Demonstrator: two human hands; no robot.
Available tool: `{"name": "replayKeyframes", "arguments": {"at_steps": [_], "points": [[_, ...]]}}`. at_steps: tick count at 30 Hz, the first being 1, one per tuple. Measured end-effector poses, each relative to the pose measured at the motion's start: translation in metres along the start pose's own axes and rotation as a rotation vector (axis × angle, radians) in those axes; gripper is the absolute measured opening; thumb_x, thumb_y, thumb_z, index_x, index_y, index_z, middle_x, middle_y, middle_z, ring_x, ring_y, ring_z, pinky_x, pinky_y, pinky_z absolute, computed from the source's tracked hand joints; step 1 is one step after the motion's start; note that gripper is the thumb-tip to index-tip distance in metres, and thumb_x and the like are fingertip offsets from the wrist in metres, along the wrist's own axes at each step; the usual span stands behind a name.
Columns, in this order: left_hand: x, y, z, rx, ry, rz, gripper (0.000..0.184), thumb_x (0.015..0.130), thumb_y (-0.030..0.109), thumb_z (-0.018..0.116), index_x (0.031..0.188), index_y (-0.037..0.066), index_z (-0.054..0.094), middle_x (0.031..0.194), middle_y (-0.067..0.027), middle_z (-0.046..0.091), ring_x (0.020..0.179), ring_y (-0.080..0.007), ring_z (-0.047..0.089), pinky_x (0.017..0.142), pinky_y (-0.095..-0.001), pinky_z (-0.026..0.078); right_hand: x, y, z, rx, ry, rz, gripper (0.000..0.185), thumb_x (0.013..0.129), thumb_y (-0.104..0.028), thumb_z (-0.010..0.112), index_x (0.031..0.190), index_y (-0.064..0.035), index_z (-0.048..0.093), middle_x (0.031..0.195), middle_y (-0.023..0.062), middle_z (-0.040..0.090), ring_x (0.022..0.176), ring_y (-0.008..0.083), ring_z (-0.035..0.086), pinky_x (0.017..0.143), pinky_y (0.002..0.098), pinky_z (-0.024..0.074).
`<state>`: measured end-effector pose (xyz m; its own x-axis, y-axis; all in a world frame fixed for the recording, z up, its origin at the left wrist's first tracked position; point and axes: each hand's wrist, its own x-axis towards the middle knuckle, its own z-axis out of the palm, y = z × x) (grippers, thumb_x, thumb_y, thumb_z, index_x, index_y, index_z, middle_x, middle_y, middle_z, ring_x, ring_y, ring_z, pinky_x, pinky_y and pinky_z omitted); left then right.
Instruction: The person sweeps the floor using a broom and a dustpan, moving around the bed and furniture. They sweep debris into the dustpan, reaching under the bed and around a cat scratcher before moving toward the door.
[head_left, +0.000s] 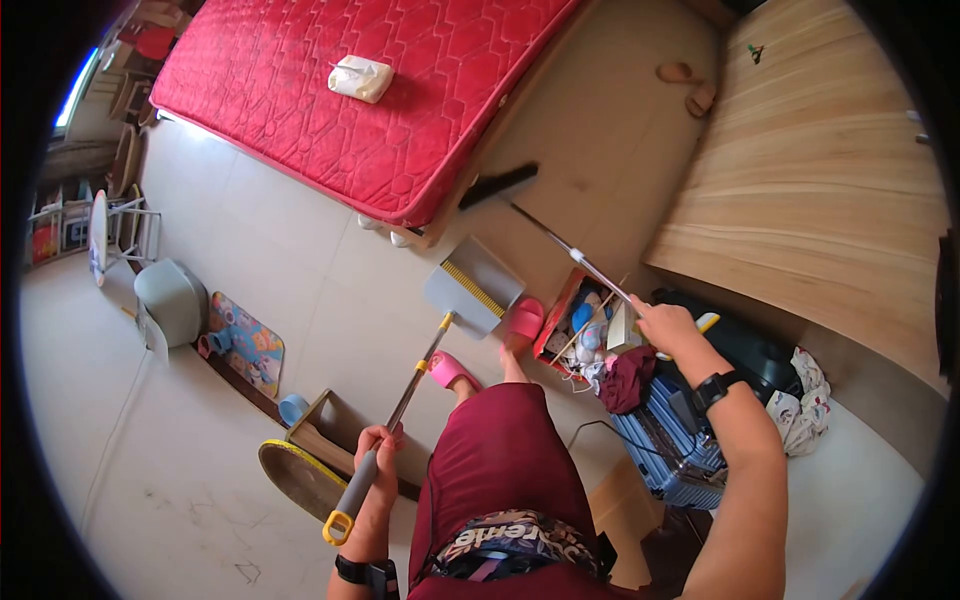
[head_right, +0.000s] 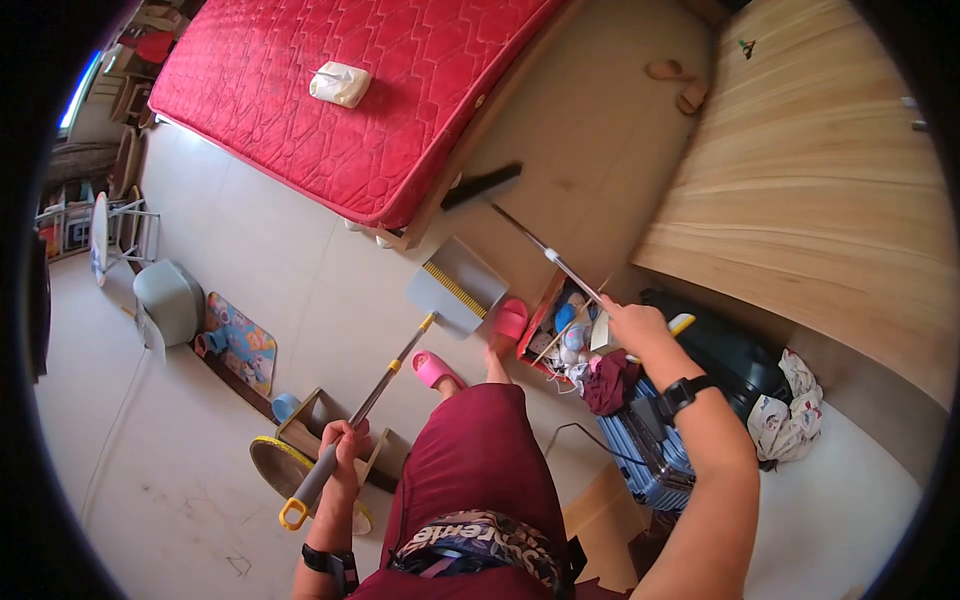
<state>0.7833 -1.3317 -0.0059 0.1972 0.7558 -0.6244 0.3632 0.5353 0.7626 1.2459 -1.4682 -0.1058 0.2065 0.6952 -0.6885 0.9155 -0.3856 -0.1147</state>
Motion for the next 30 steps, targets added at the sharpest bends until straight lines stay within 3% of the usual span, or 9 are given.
{"name": "replayKeyframes", "arguments": {"at_steps": [2,7,13,18,20,22,24,26,30], "points": [[-0.002,0.001,-0.006,0.003,0.002,0.004,0.02,0.087,0.024,0.051,0.093,0.006,0.045,0.1,-0.011,0.057,0.093,-0.017,0.055,0.081,-0.0308,0.045,-0.024,0.019,-0.005,-0.119,-0.044,0.021,0.044,0.082,-0.025,0.051,0.125,-0.0196,0.043,0.074,0.013,0.064,0.07,0.0302,0.063,0.058,0.0436,0.0485],[-0.002,-0.003,-0.024,0.008,-0.011,-0.006,0.021,0.088,0.024,0.051,0.095,0.006,0.045,0.101,-0.0106,0.057,0.095,-0.0176,0.055,0.08,-0.03,0.045,-0.087,0.046,-0.033,-0.234,-0.019,0.063,0.039,0.083,-0.029,0.052,0.121,-0.0219,0.047,0.069,0.0106,0.063,0.065,0.0296,0.061,0.057,0.0417,0.0471],[0.0,-0.012,-0.041,-0.015,0.006,-0.007,0.021,0.088,0.025,0.051,0.096,0.006,0.045,0.1,-0.0086,0.056,0.095,-0.016,0.054,0.08,-0.0289,0.044,-0.119,0.053,-0.021,0.21,0.145,0.358,0.038,0.082,-0.031,0.054,0.12,-0.0272,0.051,0.076,0.0192,0.061,0.067,0.0339,0.06,0.063,0.0423,0.0474],[0.003,-0.025,-0.061,0.0,-0.012,0.017,0.022,0.088,0.026,0.051,0.096,0.007,0.045,0.099,-0.0079,0.057,0.093,-0.015,0.053,0.08,-0.0288,0.044,-0.031,0.032,0.047,1.006,0.188,0.573,0.041,0.084,-0.027,0.054,0.122,-0.013,0.05,0.096,0.0199,0.063,0.088,0.0305,0.061,0.075,0.0366,0.0463],[0.004,-0.027,-0.068,0.003,-0.02,0.021,0.022,0.088,0.026,0.05,0.096,0.007,0.046,0.099,-0.008,0.057,0.093,-0.0148,0.053,0.08,-0.029,0.044,0.019,0.029,0.127,0.954,0.305,0.503,0.043,0.084,-0.025,0.055,0.123,-0.0073,0.048,0.097,0.0162,0.064,0.09,0.0289,0.061,0.075,0.0364,0.0466],[0.004,-0.028,-0.074,-0.002,-0.013,0.007,0.021,0.087,0.026,0.05,0.096,0.007,0.046,0.099,-0.0082,0.057,0.093,-0.0149,0.054,0.079,-0.0293,0.045,0.023,-0.025,0.18,0.91,0.535,0.39,0.045,0.084,-0.026,0.054,0.124,-0.0091,0.046,0.094,0.0198,0.063,0.087,0.0344,0.061,0.074,0.0392,0.0468],[0.008,-0.035,-0.083,-0.021,-0.019,-0.008,0.021,0.087,0.026,0.05,0.096,0.007,0.046,0.098,-0.0085,0.057,0.093,-0.0152,0.054,0.079,-0.0295,0.045,-0.012,-0.092,0.17,0.827,0.296,0.487,0.046,0.084,-0.027,0.053,0.125,-0.0097,0.045,0.091,0.0244,0.06,0.085,0.0395,0.059,0.073,0.0419,0.0466],[0.011,-0.038,-0.088,-0.027,-0.021,-0.014,0.022,0.087,0.026,0.05,0.096,0.007,0.046,0.098,-0.0088,0.057,0.092,-0.0153,0.055,0.078,-0.0296,0.045,-0.045,-0.133,0.194,0.863,0.224,0.47,0.047,0.084,-0.029,0.051,0.127,-0.0106,0.043,0.091,0.0287,0.056,0.088,0.0429,0.055,0.073,0.0449,0.0452],[0.015,-0.045,-0.1,-0.043,-0.021,-0.015,0.022,0.086,0.027,0.05,0.096,0.007,0.046,0.098,-0.0088,0.057,0.092,-0.015,0.055,0.077,-0.0288,0.045,-0.096,-0.153,0.175,1.252,0.032,0.482,0.044,0.084,-0.022,0.054,0.126,-0.0089,0.045,0.072,0.0102,0.059,0.058,0.0229,0.058,0.052,0.0334,0.0449]]}}
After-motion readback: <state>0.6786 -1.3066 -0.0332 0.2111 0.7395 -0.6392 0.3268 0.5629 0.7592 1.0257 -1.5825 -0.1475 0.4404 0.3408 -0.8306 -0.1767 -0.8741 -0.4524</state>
